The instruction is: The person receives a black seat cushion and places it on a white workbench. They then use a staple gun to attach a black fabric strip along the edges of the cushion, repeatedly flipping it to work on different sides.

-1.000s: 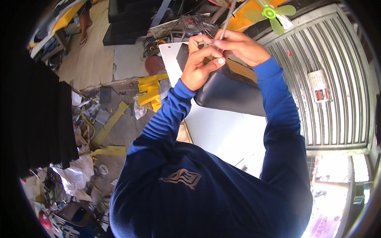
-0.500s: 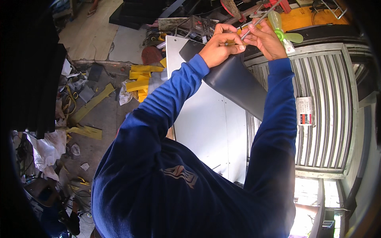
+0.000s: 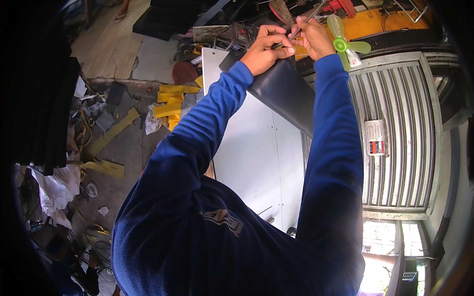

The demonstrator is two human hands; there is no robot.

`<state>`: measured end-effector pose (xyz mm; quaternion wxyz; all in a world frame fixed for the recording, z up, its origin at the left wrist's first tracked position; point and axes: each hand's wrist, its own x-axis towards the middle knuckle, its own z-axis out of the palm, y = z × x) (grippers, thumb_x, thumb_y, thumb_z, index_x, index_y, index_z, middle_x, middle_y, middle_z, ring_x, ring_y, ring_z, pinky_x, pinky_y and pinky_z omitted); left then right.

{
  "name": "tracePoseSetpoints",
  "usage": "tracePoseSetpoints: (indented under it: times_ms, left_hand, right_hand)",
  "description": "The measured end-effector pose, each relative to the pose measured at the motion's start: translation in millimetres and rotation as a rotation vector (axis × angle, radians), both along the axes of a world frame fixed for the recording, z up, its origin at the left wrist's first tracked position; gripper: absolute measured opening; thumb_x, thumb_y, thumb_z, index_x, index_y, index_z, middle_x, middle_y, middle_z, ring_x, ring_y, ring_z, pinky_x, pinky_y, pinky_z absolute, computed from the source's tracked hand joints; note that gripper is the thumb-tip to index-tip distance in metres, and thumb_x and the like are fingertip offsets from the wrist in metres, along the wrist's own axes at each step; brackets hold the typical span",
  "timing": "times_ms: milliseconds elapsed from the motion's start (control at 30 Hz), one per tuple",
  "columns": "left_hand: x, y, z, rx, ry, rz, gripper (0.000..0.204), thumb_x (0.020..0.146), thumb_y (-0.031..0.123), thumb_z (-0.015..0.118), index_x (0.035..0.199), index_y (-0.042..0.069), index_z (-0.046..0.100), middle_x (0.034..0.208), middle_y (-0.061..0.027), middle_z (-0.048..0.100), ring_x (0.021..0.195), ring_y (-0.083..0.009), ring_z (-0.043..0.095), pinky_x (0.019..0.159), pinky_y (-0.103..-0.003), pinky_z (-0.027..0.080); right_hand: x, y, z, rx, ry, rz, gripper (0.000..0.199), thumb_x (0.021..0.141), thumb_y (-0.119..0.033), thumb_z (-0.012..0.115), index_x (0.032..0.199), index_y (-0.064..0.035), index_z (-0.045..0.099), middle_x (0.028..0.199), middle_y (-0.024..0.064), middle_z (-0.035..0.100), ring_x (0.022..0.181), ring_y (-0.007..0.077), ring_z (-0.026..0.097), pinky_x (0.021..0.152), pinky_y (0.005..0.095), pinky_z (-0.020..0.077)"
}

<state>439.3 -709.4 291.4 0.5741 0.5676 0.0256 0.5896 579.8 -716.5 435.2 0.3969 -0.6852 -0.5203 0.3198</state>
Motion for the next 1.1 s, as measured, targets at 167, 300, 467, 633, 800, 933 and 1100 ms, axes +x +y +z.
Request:
tracePoseSetpoints:
  times_ms: [167,300,467,633,800,933,1100]
  left_hand:
    - [-3.1,3.2,-1.9,-0.01,0.009,-0.031,0.011,0.09,0.02,0.074,0.095,0.01,0.073,0.131,-0.0073,0.046,0.131,-0.021,0.037,0.112,-0.036,0.03]
    - [-4.5,2.2,-3.9,-0.005,-0.006,0.008,0.011,0.09,0.02,0.074,0.095,0.01,0.073,0.131,-0.0076,0.047,0.133,-0.0219,0.036,0.113,-0.037,0.029]
    - [-0.8,2.3,0.0,-0.009,-0.029,-0.013,0.01,0.09,0.019,0.075,0.094,0.01,0.073,0.133,-0.0086,0.047,0.134,-0.0234,0.035,0.114,-0.038,0.027]
    - [2.7,4.0,0.5,-0.031,-0.044,-0.02,0.011,0.089,0.02,0.075,0.094,0.011,0.072,0.134,-0.009,0.046,0.133,-0.024,0.035,0.115,-0.038,0.025]
    - [3.5,4.8,0.6,-0.027,-0.059,-0.004,0.013,0.089,0.021,0.076,0.095,0.011,0.072,0.134,-0.0087,0.045,0.133,-0.024,0.035,0.115,-0.038,0.025]
    - [1.0,4.2,3.0,-0.052,-0.038,-0.073,0.014,0.087,0.022,0.077,0.093,0.01,0.072,0.133,-0.0113,0.041,0.134,-0.0263,0.03,0.114,-0.039,0.028]
    - [0.3,0.3,-1.9,-0.052,-0.088,-0.09,0.012,0.088,0.021,0.076,0.093,0.011,0.072,0.131,-0.0114,0.044,0.133,-0.0265,0.03,0.115,-0.04,0.027]
  right_hand:
    - [4.3,15.5,-10.8,-0.025,0.043,-0.02,0.015,0.102,-0.02,0.054,0.107,-0.0062,0.052,0.087,0.0073,0.063,0.078,0.0209,0.065,0.069,0.0395,0.0565]
    - [-0.8,12.7,-15.5,-0.056,0.042,-0.001,0.017,0.103,-0.023,0.054,0.105,-0.0063,0.051,0.085,0.0074,0.063,0.075,0.02,0.064,0.067,0.0364,0.0558]
    - [-10.7,-2.9,-13.6,-0.03,0.041,0.027,0.021,0.103,-0.027,0.056,0.103,-0.0065,0.052,0.083,0.0073,0.063,0.07,0.0176,0.061,0.063,0.0339,0.0545]
    - [-20.2,-10.7,-14.3,-0.012,0.065,-0.018,0.018,0.102,-0.026,0.058,0.102,-0.009,0.054,0.085,0.0045,0.061,0.07,0.0151,0.059,0.059,0.0296,0.0494]
    - [-20.5,-9.6,-17.1,0.005,0.089,0.011,0.016,0.102,-0.025,0.059,0.103,-0.0096,0.055,0.086,0.0034,0.06,0.069,0.0134,0.059,0.057,0.027,0.047]
    - [-21.4,-9.4,-18.7,-0.025,0.068,-0.014,0.016,0.102,-0.024,0.059,0.104,-0.0093,0.055,0.086,0.0033,0.061,0.07,0.0121,0.059,0.058,0.0261,0.0468]
    - [-28.5,-15.0,-15.1,-0.013,0.065,-0.014,0.016,0.102,-0.025,0.059,0.105,-0.0093,0.056,0.085,0.0033,0.062,0.068,0.0114,0.058,0.057,0.0258,0.0455]
